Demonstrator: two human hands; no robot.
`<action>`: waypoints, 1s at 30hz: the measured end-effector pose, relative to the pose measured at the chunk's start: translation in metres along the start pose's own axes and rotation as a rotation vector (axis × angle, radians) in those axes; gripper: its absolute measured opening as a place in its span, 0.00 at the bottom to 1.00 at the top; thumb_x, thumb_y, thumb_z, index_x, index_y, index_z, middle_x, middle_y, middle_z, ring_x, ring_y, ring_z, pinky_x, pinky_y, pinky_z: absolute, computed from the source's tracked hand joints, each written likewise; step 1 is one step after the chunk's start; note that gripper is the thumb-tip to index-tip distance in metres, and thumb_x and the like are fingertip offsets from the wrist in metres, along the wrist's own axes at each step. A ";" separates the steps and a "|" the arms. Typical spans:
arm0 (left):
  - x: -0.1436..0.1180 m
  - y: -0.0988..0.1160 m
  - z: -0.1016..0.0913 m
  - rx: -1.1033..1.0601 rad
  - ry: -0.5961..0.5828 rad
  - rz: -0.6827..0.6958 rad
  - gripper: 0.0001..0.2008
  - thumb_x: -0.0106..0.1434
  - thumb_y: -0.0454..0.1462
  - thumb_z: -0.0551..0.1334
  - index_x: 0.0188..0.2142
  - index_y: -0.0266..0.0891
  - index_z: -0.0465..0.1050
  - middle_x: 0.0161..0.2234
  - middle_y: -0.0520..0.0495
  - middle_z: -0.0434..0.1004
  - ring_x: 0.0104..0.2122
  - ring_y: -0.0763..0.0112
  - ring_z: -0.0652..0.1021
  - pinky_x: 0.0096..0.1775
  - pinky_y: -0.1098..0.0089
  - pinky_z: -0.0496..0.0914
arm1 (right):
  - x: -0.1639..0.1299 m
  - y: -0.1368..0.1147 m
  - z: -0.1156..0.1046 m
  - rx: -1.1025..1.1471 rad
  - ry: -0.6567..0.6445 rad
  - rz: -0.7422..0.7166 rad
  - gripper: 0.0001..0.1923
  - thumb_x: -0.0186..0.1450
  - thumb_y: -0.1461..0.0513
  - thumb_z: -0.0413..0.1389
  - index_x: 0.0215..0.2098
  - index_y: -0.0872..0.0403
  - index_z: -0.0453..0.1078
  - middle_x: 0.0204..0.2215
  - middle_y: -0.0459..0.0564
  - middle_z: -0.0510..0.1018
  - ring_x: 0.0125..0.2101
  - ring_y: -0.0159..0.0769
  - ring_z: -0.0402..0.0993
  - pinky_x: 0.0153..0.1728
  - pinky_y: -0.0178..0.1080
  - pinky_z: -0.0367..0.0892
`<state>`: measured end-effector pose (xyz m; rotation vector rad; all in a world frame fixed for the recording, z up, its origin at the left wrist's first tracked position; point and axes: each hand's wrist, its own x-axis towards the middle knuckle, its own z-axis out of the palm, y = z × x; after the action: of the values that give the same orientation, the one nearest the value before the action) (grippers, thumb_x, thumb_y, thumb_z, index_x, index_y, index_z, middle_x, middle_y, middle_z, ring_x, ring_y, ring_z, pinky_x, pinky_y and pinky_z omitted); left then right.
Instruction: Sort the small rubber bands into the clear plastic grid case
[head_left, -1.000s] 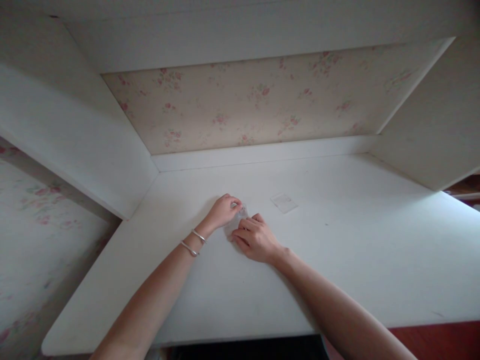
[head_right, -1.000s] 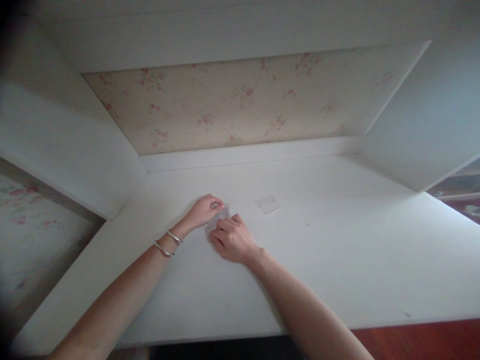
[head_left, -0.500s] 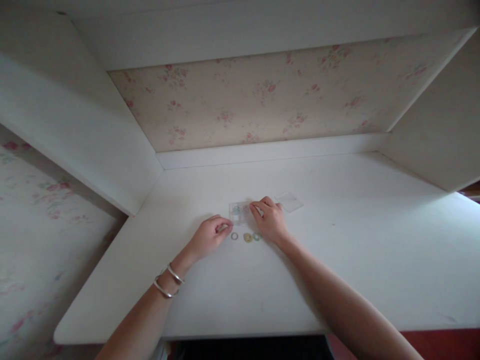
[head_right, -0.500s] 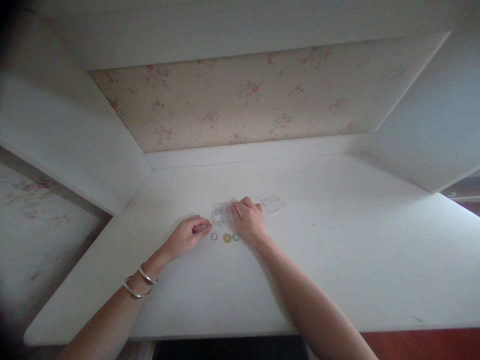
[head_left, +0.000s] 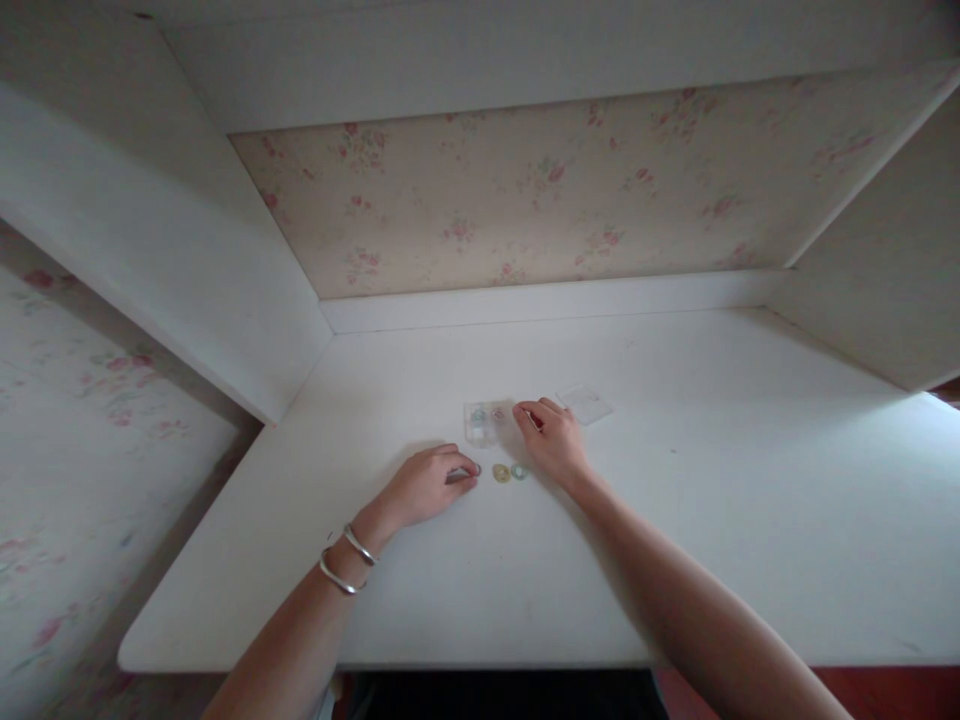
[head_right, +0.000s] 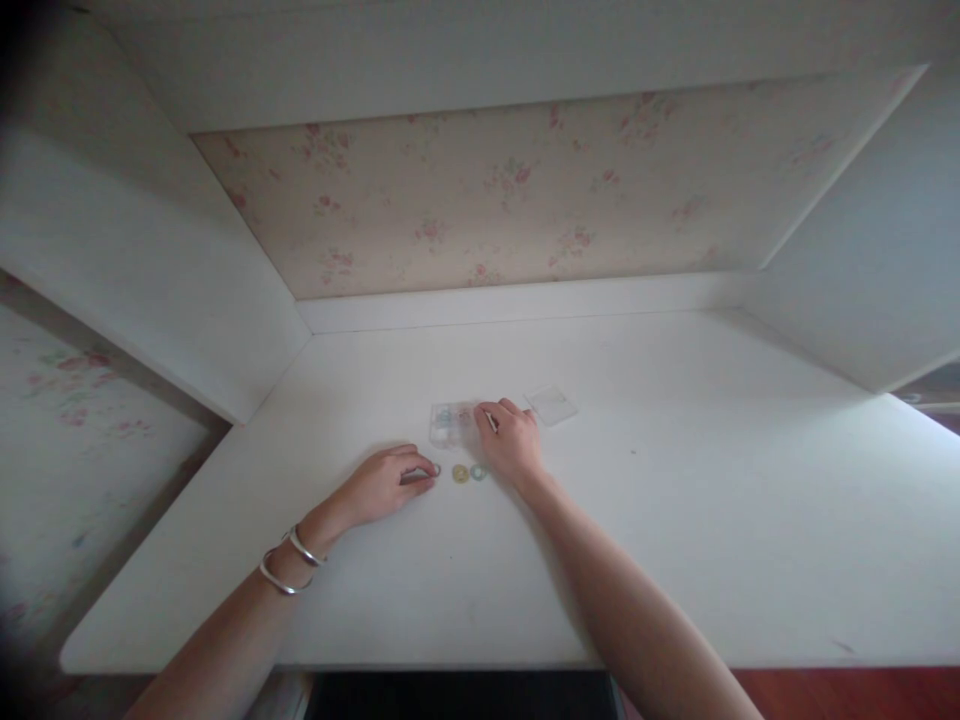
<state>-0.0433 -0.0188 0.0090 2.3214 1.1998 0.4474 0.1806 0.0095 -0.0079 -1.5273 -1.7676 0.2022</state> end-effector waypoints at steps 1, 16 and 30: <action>0.000 0.000 0.000 0.017 -0.002 -0.002 0.09 0.62 0.40 0.58 0.37 0.44 0.77 0.35 0.49 0.76 0.35 0.69 0.75 0.38 0.71 0.67 | -0.001 0.000 -0.001 0.009 -0.008 0.004 0.15 0.67 0.57 0.48 0.34 0.52 0.75 0.27 0.47 0.76 0.28 0.32 0.69 0.36 0.37 0.57; 0.008 -0.014 -0.008 -0.523 -0.013 -0.266 0.15 0.60 0.45 0.60 0.37 0.34 0.73 0.35 0.45 0.78 0.34 0.69 0.76 0.38 0.69 0.68 | -0.022 -0.022 -0.009 -0.025 -0.167 -0.332 0.13 0.67 0.59 0.49 0.33 0.52 0.75 0.25 0.47 0.74 0.29 0.30 0.67 0.35 0.37 0.52; 0.075 0.014 -0.015 -0.296 0.163 -0.110 0.14 0.60 0.43 0.59 0.39 0.37 0.76 0.39 0.43 0.79 0.39 0.65 0.77 0.44 0.67 0.70 | -0.032 -0.043 -0.001 -0.207 -0.372 -0.523 0.13 0.66 0.60 0.49 0.28 0.54 0.72 0.29 0.49 0.72 0.34 0.34 0.63 0.35 0.40 0.48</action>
<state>0.0013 0.0404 0.0339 1.9887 1.2357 0.7334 0.1475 -0.0312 0.0038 -1.1554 -2.4857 0.0406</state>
